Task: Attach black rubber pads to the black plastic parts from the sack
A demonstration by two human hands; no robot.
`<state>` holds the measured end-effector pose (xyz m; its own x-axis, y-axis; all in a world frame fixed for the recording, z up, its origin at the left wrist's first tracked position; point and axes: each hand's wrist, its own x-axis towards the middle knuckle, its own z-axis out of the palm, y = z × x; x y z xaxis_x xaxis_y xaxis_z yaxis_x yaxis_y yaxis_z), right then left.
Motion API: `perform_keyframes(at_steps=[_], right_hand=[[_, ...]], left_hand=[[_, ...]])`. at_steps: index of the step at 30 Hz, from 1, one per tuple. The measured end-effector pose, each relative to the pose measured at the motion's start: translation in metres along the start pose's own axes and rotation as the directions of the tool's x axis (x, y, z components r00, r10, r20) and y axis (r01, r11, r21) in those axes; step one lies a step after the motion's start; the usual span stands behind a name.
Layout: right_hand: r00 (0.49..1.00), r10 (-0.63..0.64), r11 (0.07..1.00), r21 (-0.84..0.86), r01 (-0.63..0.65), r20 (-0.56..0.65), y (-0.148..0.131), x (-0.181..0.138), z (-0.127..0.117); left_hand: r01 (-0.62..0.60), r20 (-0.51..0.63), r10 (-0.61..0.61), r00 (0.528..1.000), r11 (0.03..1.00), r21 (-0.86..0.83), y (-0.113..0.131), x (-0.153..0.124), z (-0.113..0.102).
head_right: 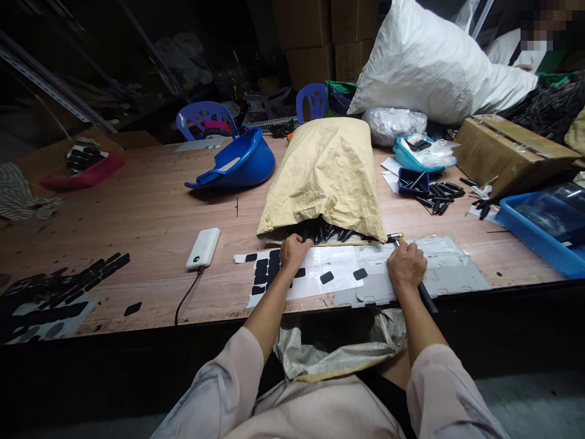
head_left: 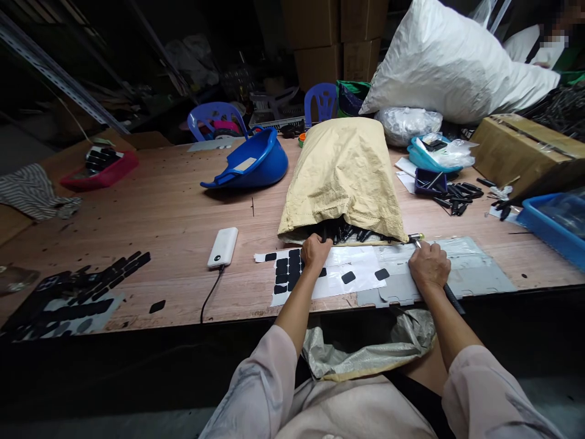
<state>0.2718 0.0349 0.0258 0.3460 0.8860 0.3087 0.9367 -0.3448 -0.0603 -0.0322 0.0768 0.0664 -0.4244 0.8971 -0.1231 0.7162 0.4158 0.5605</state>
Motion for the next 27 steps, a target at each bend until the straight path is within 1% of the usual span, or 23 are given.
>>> perform_keyframes(at_steps=[1, 3, 5, 6, 7, 9, 10, 11, 12, 14, 17, 20, 25, 27], right_hand=[[1.0, -0.001, 1.0, -0.002, 0.001, -0.002, 0.0, 0.0, 0.0], [1.0, -0.001, 1.0, -0.002, 0.001, -0.004, 0.0, 0.0, 0.001], [1.0, 0.001, 1.0, 0.0, -0.001, -0.007, 0.0, 0.001, 0.003], [1.0, 0.0, 1.0, 0.0, 0.0, -0.009, 0.001, 0.001, 0.003], [1.0, -0.001, 1.0, 0.0, 0.001, -0.011, 0.001, 0.001, 0.004], [1.0, -0.002, 1.0, 0.001, 0.002, -0.014, 0.001, 0.001, 0.004], [1.0, -0.002, 1.0, 0.0, 0.002, -0.014, 0.001, 0.001, 0.003], [1.0, -0.001, 1.0, 0.0, 0.001, -0.012, 0.0, 0.001, 0.003], [1.0, 0.003, 1.0, -0.001, -0.003, -0.009, 0.0, 0.001, 0.002], [1.0, 0.008, 1.0, -0.001, -0.008, -0.002, -0.001, 0.001, 0.001], [1.0, 0.011, 1.0, 0.006, -0.011, -0.001, -0.001, 0.001, -0.001], [1.0, 0.011, 1.0, 0.02, -0.011, -0.003, -0.002, -0.001, -0.002], [1.0, 0.017, 0.996, 0.091, -0.017, -0.001, 0.001, 0.002, -0.001], [0.999, 0.04, 0.988, 0.147, -0.044, 0.031, 0.006, 0.006, -0.002]], left_hand=[[-0.034, -0.023, 0.034, 0.999, 0.999, -0.02, -0.004, -0.005, -0.001], [-0.165, -0.064, 0.161, 0.985, 0.984, -0.063, -0.013, -0.018, 0.0], [-0.339, -0.044, 0.337, 0.941, 0.935, -0.106, -0.021, -0.035, 0.005], [-0.425, -0.001, 0.429, 0.904, 0.896, -0.13, -0.023, -0.043, 0.009], [-0.502, 0.056, 0.514, 0.856, 0.852, -0.152, -0.025, -0.05, 0.013], [-0.621, 0.173, 0.646, 0.743, 0.762, -0.182, -0.027, -0.062, 0.023], [-0.664, 0.214, 0.689, 0.692, 0.724, -0.185, -0.027, -0.065, 0.027], [-0.694, 0.238, 0.716, 0.657, 0.697, -0.179, -0.027, -0.067, 0.031], [-0.712, 0.248, 0.728, 0.639, 0.682, -0.169, -0.027, -0.069, 0.034], [-0.717, 0.25, 0.728, 0.638, 0.68, -0.153, -0.026, -0.068, 0.038], [-0.699, 0.239, 0.714, 0.658, 0.698, -0.159, -0.027, -0.067, 0.041], [-0.685, 0.233, 0.707, 0.668, 0.706, -0.179, -0.028, -0.066, 0.044], [-0.691, 0.251, 0.715, 0.653, 0.698, -0.188, -0.029, -0.064, 0.047], [-0.694, 0.256, 0.717, 0.648, 0.695, -0.188, -0.029, -0.063, 0.048]])
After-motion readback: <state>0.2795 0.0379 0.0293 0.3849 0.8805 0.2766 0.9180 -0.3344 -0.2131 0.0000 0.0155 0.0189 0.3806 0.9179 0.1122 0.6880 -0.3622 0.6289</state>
